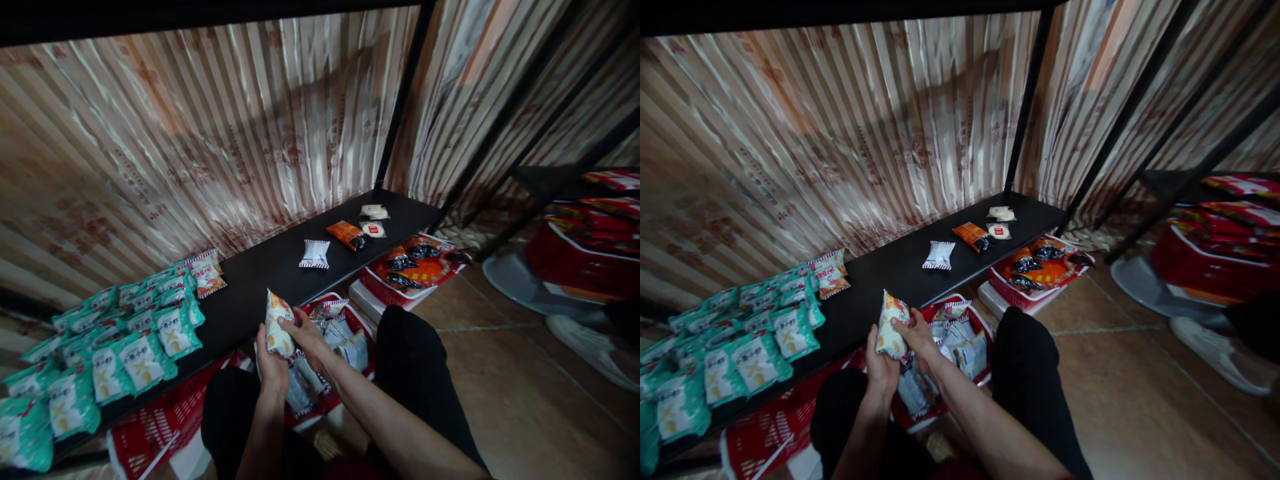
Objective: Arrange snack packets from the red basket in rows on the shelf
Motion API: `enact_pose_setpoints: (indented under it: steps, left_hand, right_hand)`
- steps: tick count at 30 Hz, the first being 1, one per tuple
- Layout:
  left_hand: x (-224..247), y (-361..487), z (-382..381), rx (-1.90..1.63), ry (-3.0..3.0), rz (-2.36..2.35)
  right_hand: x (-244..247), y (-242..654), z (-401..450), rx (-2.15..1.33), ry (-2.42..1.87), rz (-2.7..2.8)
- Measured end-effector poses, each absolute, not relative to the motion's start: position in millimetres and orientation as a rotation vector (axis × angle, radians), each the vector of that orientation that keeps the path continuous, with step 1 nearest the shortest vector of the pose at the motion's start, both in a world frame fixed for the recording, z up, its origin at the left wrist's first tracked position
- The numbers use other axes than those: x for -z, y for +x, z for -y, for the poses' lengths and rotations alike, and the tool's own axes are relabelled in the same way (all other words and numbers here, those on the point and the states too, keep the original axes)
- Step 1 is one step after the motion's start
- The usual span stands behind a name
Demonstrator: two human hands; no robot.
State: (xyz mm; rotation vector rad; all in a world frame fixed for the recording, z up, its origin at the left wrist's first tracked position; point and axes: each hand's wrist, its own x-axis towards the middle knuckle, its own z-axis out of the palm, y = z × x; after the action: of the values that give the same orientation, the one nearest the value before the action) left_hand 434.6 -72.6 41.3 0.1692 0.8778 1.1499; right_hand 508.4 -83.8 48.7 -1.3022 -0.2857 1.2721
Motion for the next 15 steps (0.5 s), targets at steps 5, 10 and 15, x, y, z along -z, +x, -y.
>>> enact_pose_setpoints:
  steps: [5, 10, 15]
  left_hand:
    - [-42, 432, 72, -1.145, 0.135, -0.893]
    - [-39, 426, 70, -1.097, 0.171, -0.896]
    - [-37, 414, 72, -1.132, 0.255, -0.895]
  right_hand:
    - [-54, 505, 81, -1.377, -1.164, 0.193]
    - [-48, 497, 75, -1.323, -1.12, 0.166]
    - [-44, 488, 69, -1.254, -1.108, 0.101]
